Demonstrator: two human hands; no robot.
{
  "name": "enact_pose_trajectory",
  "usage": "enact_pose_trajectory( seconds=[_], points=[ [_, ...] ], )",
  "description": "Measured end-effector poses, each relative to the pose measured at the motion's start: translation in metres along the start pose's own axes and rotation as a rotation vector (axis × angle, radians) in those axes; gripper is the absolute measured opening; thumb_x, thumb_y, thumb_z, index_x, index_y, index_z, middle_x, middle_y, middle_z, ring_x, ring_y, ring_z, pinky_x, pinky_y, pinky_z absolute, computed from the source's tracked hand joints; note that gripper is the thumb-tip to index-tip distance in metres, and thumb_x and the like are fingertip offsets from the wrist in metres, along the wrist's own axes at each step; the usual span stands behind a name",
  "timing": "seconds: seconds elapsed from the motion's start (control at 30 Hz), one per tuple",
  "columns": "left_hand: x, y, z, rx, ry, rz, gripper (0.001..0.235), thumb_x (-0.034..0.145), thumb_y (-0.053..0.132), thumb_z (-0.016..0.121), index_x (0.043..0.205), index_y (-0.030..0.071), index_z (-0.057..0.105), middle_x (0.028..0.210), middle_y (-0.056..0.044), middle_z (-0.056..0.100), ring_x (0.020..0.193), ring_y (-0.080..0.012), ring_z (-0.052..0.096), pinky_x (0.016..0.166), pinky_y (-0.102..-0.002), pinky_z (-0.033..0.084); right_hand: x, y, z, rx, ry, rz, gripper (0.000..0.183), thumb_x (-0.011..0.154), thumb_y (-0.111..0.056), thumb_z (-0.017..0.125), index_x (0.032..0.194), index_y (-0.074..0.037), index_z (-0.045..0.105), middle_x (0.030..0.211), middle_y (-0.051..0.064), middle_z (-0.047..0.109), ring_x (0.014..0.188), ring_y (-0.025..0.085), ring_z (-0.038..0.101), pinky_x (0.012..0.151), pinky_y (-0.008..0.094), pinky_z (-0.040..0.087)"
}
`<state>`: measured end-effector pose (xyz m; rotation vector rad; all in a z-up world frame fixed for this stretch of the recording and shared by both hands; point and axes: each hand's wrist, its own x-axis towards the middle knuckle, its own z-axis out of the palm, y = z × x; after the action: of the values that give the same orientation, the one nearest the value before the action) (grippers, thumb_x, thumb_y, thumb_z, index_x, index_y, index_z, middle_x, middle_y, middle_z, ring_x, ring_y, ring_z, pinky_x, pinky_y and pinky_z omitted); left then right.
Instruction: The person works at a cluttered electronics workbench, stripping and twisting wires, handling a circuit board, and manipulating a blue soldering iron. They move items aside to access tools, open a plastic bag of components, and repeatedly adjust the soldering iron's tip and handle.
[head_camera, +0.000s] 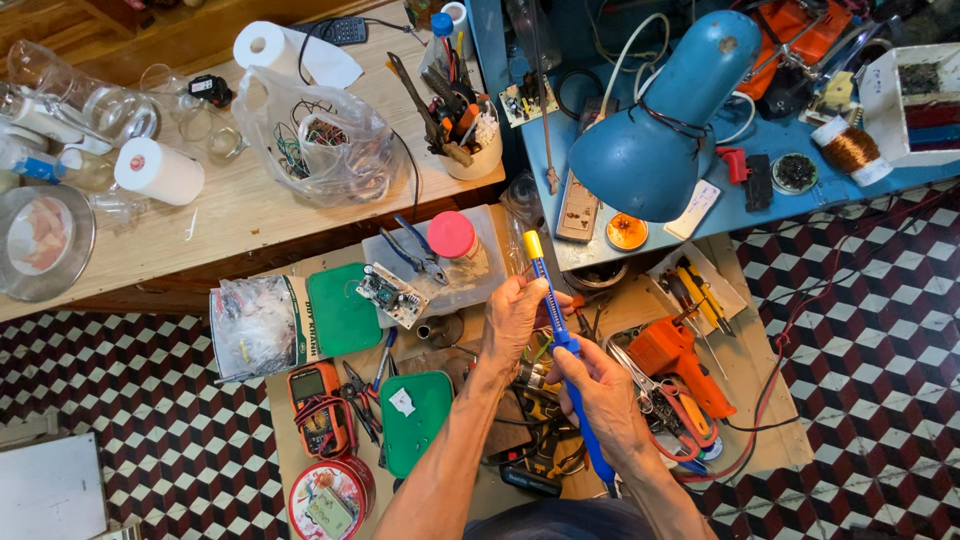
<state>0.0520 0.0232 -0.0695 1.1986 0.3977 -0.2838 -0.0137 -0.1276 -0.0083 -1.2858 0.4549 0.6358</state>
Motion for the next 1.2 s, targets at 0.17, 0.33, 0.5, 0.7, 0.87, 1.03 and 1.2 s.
enact_pose_trajectory(
  seconds=[0.17,0.33,0.5,0.7,0.87,1.03,1.2],
  points=[
    [0.002,0.002,-0.005,-0.016,-0.017,-0.026,0.039,0.100,0.026,0.057,0.123,-0.005,0.053,0.100,-0.020,0.076,0.088,-0.0246,0.076,0.077,-0.036,0.064,0.002,0.005,-0.003,0.044,-0.004,0.027,0.038,0.094,-0.028,0.063,0.126,-0.007,0.066,0.082,0.002,0.067,0.050,0.007,0.052,0.039,0.023,0.039],
    [0.003,0.009,-0.005,-0.015,0.028,-0.055,0.041,0.098,0.025,0.059,0.123,-0.006,0.050,0.099,-0.023,0.075,0.087,-0.0264,0.077,0.070,-0.038,0.065,0.005,0.005,-0.004,0.040,-0.022,0.020,0.038,0.094,-0.029,0.062,0.125,-0.007,0.067,0.082,0.002,0.068,0.051,0.007,0.053,0.039,0.023,0.040],
    [-0.003,0.013,-0.004,-0.056,0.004,-0.006,0.044,0.099,0.027,0.061,0.124,-0.007,0.050,0.103,-0.024,0.074,0.087,-0.0254,0.076,0.070,-0.036,0.065,0.005,0.003,-0.011,0.011,-0.043,-0.018,0.040,0.093,-0.027,0.065,0.127,-0.006,0.067,0.083,0.001,0.067,0.052,0.007,0.054,0.041,0.022,0.040],
    [-0.008,0.020,-0.010,-0.065,0.032,0.046,0.043,0.098,0.029,0.062,0.122,-0.005,0.050,0.104,-0.024,0.073,0.088,-0.0257,0.076,0.072,-0.037,0.066,0.008,0.001,-0.015,-0.133,-0.054,-0.025,0.042,0.093,-0.027,0.066,0.129,-0.006,0.069,0.081,0.003,0.067,0.053,0.007,0.053,0.042,0.022,0.041],
    [-0.014,0.027,-0.014,-0.045,0.037,0.062,0.046,0.098,0.031,0.063,0.126,-0.003,0.049,0.107,-0.024,0.073,0.088,-0.0260,0.076,0.074,-0.037,0.066,0.009,0.001,-0.017,-0.168,-0.070,-0.014,0.043,0.092,-0.026,0.066,0.131,-0.008,0.067,0.084,0.001,0.069,0.055,0.006,0.056,0.045,0.022,0.044],
    [-0.015,0.044,-0.023,-0.038,0.006,0.095,0.060,0.095,0.036,0.063,0.143,0.007,0.043,0.115,-0.017,0.073,0.094,-0.0209,0.075,0.080,-0.034,0.065,0.007,0.001,-0.018,-0.150,-0.109,0.013,0.040,0.093,-0.027,0.065,0.128,-0.008,0.069,0.085,0.001,0.068,0.056,0.007,0.056,0.046,0.022,0.043],
    [-0.008,0.056,-0.028,-0.010,0.087,0.079,0.061,0.097,0.047,0.063,0.139,0.004,0.056,0.108,-0.019,0.075,0.088,-0.0211,0.076,0.076,-0.034,0.066,0.006,0.000,-0.016,-0.194,-0.131,0.002,0.038,0.094,-0.028,0.064,0.124,-0.006,0.070,0.085,0.002,0.067,0.057,0.007,0.056,0.046,0.022,0.044]
  ],
)
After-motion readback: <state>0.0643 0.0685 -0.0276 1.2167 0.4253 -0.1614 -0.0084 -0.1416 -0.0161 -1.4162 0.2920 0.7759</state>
